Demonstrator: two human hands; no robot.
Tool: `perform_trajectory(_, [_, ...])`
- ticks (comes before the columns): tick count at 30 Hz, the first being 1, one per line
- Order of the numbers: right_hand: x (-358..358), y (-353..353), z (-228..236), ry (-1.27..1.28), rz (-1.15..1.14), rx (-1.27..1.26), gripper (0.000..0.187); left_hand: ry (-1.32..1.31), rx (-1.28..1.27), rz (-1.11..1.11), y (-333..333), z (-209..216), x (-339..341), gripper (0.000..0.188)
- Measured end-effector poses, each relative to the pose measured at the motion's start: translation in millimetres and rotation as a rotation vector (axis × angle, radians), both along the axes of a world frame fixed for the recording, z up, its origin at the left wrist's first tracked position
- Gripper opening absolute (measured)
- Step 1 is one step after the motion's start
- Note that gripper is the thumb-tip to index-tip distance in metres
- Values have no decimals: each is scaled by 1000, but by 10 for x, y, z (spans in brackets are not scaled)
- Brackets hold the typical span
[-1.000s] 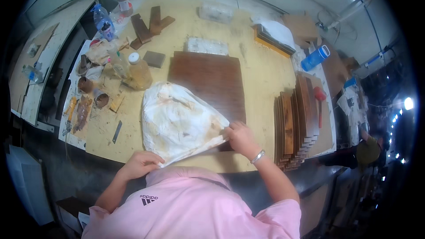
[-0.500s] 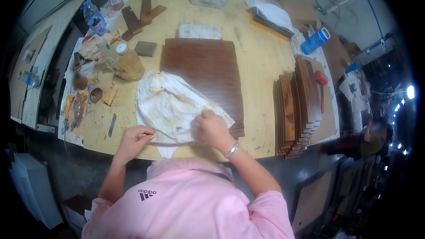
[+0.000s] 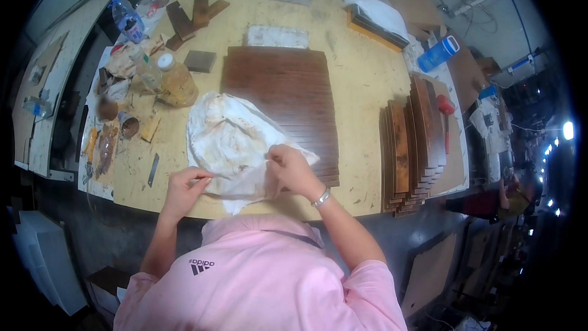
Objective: The person applies a liquid from a bottle to a cloth and uses it to wipe and polish the surface of a grooved wooden panel and the edge of a flat wooden plank.
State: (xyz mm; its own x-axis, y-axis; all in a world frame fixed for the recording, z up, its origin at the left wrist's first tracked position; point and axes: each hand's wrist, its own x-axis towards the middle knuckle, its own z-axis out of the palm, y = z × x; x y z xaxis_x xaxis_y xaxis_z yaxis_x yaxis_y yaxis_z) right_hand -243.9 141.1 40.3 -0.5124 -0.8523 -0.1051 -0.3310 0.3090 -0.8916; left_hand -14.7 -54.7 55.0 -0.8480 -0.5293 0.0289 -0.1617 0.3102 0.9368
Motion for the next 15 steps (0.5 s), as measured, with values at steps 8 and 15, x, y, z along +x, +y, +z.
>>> perform_trajectory(8, [-80, -250, 458, -678, -10, -22, 2, 145, -347, -113, 37, 284, -410, 49])
perform_trajectory(15, [-68, -505, 583, -950, 121, -124, 13, -61, -270, -391, -231, -155, -682, 48])
